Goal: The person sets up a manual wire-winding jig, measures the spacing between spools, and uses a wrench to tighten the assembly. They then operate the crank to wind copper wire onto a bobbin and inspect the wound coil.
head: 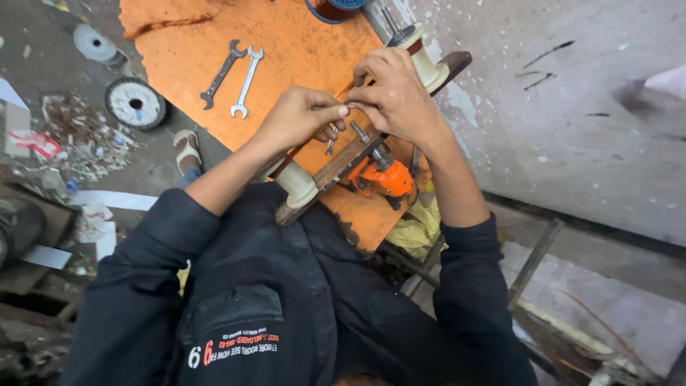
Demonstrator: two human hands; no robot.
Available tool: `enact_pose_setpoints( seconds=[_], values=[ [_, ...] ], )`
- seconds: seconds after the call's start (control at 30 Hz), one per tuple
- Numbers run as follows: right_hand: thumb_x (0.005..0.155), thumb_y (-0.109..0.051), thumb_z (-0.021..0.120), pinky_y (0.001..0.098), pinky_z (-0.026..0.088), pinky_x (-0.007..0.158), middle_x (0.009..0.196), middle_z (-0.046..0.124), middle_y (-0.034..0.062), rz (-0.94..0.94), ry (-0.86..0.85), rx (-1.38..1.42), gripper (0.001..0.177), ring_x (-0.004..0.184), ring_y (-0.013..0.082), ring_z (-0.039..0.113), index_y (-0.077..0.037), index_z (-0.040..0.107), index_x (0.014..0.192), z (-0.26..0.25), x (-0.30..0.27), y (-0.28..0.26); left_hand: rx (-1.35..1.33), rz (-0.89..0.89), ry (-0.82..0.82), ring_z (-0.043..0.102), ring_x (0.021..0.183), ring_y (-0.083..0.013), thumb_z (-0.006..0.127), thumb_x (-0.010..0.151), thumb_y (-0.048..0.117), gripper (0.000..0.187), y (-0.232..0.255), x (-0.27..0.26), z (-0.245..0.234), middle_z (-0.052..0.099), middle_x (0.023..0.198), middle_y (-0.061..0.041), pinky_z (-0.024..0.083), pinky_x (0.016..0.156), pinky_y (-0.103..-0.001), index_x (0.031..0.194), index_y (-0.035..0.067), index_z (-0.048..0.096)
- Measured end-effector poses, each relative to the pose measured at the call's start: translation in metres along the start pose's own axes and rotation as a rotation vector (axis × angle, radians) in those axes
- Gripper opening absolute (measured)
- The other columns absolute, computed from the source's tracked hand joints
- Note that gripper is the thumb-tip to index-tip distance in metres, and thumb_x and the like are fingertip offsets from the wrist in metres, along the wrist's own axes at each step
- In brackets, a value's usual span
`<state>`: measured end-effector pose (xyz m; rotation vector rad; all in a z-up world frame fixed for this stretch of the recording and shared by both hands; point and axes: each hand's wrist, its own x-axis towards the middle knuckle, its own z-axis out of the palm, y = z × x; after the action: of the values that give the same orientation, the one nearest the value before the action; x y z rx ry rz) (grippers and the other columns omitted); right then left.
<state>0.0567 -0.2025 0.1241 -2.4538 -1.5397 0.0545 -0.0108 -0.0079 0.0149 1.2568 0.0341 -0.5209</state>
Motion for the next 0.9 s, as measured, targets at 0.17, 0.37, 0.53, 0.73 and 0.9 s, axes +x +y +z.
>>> enact_pose_setpoints(
  seconds=[0.17, 0.37, 0.53, 0.73, 0.9],
  values=[
    [0.084, -0.008, 0.084, 0.0451, 0.044, 0.108, 0.125, 0.064, 0.0104, 0.056, 0.153, -0.035, 0.027, 0.125, 0.0318, 0.056, -0.005, 0.077, 0.111, -0.002, -0.006, -0.021, -0.046, 0.024, 0.025, 0.070, 0.067, -0.0101, 0.072, 0.096, 0.020, 0.028, -0.003, 0.004, 0.001, 0.076, 0.082, -0.008, 0.059, 0.063, -0.024, 0.103, -0.006, 0.078],
    [0.108, 0.006, 0.064, 0.0320, 0.057, 0.098, 0.126, 0.064, 0.0127, 0.583, 0.787, 0.333, 0.017, 0.113, 0.0209, 0.065, 0.002, 0.070, 0.124, 0.040, -0.095, -0.074, 0.099, 0.246, 0.042, 0.072, 0.080, -0.0103, 0.071, 0.102, 0.019, 0.030, -0.011, -0.015, -0.021, 0.076, 0.096, -0.008, 0.060, 0.070, -0.023, 0.122, -0.003, 0.070],
    [0.111, -0.008, 0.057, 0.0304, 0.057, 0.081, 0.099, 0.068, 0.0089, 0.929, 0.882, 1.050, 0.011, 0.087, 0.0166, 0.067, 0.000, 0.065, 0.112, 0.116, -0.167, -0.135, 0.123, 0.316, 0.235, 0.075, 0.086, -0.0124, 0.066, 0.109, 0.017, 0.025, -0.016, -0.030, -0.069, 0.076, 0.102, -0.006, 0.059, 0.073, -0.025, 0.128, 0.001, 0.069],
    [0.105, -0.009, 0.054, 0.0311, 0.056, 0.092, 0.116, 0.068, 0.0090, 1.030, 0.635, 1.471, 0.024, 0.104, 0.0165, 0.067, 0.001, 0.057, 0.127, 0.265, -0.155, -0.153, 0.151, 0.101, 0.403, 0.071, 0.075, -0.0118, 0.069, 0.106, 0.019, 0.022, -0.081, -0.023, -0.104, 0.075, 0.096, -0.006, 0.056, 0.062, -0.025, 0.119, 0.001, 0.072],
    [0.107, -0.008, 0.064, 0.0379, 0.054, 0.098, 0.121, 0.068, 0.0147, 1.020, 0.757, 0.892, 0.025, 0.114, 0.0244, 0.067, 0.003, 0.059, 0.128, 0.342, -0.089, -0.073, 0.160, -0.016, 0.317, 0.071, 0.070, -0.0118, 0.068, 0.102, 0.020, 0.024, -0.120, -0.020, -0.101, 0.075, 0.093, -0.005, 0.053, 0.058, -0.023, 0.117, 0.002, 0.072]
  ],
)
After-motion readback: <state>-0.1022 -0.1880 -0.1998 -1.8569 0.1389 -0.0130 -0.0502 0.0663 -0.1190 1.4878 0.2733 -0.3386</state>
